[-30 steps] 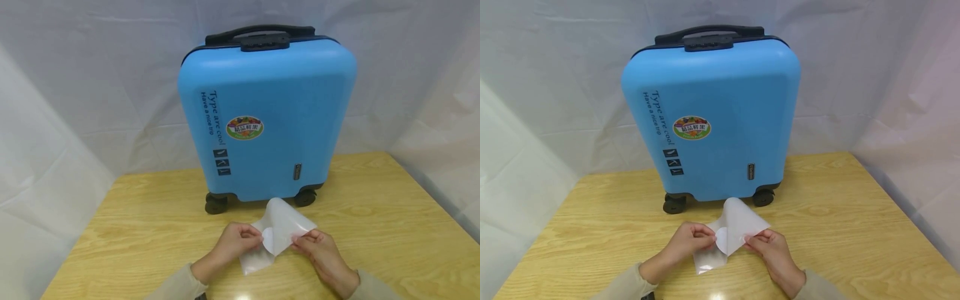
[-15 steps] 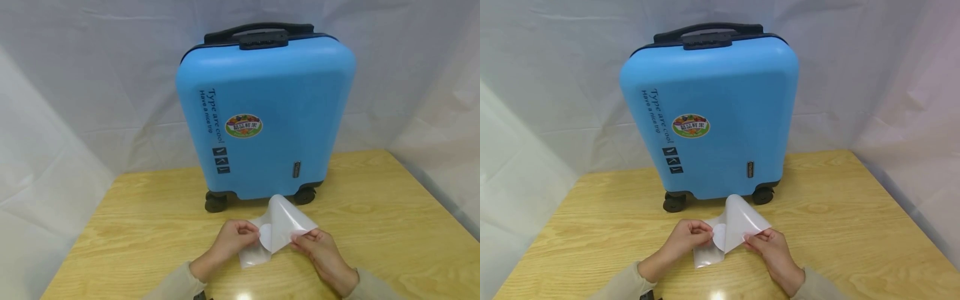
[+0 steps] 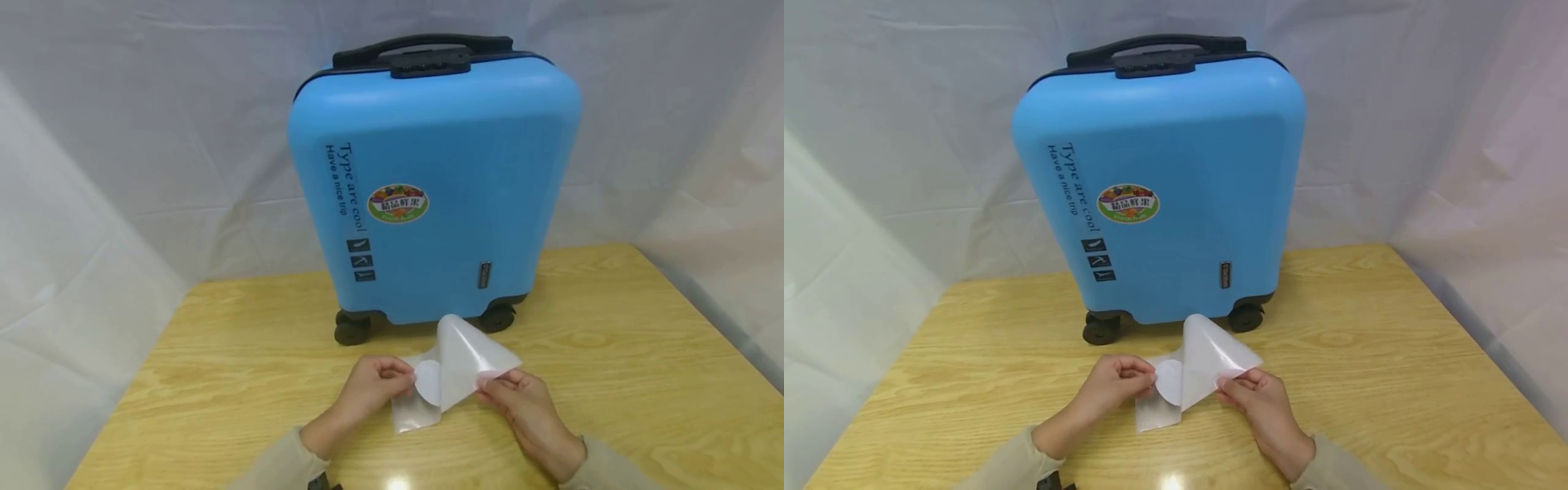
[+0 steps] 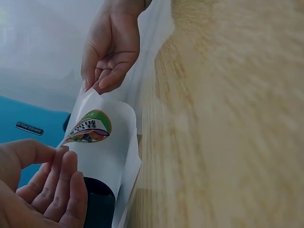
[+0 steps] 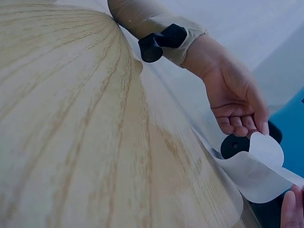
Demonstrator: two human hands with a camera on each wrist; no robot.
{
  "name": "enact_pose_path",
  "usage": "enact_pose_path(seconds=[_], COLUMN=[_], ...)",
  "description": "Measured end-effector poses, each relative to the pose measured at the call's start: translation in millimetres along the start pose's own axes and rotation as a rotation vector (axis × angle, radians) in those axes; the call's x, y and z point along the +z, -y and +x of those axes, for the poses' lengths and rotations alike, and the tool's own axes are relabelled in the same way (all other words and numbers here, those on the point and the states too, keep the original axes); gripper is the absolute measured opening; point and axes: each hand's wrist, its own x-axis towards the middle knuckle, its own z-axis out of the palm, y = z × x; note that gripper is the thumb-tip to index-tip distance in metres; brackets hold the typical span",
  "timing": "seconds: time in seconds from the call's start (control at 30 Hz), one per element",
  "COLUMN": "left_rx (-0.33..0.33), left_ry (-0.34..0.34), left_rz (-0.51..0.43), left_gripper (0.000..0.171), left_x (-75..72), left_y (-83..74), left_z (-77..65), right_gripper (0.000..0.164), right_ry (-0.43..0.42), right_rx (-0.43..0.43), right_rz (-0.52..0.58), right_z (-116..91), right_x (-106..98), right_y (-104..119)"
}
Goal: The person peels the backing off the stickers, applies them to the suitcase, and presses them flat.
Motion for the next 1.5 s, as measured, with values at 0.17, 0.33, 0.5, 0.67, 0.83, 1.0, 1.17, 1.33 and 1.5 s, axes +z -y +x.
enact_pose_path(seconds=[0.17, 0.33, 0.5, 0.67, 0.83, 1.0, 1.17, 1.33, 1.5], left_rx=[0.000, 0.008, -0.003, -0.013, -0.023, -0.039, -0.041, -0.013, 0.032], left_ry=[0.001, -0.004, -0.009, -0.025, -0.032, -0.036, -0.051, -0.060, -0.053], left_rz=[-0.006, -0.022, -0.022, -0.007, -0.006, -0.020, -0.024, -0.010, -0.001], left_gripper=[0.017, 0.017, 0.017, 0.017, 0.018, 0.019, 0.019, 0.019, 0.019], left_x=[-1.4, -3.8, -6.5, -9.5, -13.2, -17.3, -20.7, -20.8, -18.9], left_y=[-1.5, -2.7, -2.5, -3.8, -3.3, -3.6, -3.7, -6.3, -10.9], left_z=[-0.8, -1.1, 0.3, 0.2, 0.7, 0.7, 0.3, 0.5, 0.7], right_gripper=[0.013, 0.011, 0.010, 0.011, 0.010, 0.010, 0.012, 0.012, 0.013], right_ry=[-0.030, -0.055, -0.033, -0.019, -0.035, -0.030, -0.033, -0.035, -0.011], right_rx=[0.000, 0.009, -0.009, -0.012, -0.004, -0.002, -0.001, -0.019, -0.029], right_rz=[0.000, -0.001, 0.008, 0.014, 0.012, 0.028, 0.038, 0.024, 0.022], right_z=[1, 2, 3, 3, 3, 3, 3, 3, 3], right_x=[1, 1, 0, -1, -1, -2, -3, -6, -6], right_y=[1, 1, 1, 2, 1, 0, -1, -2, -5])
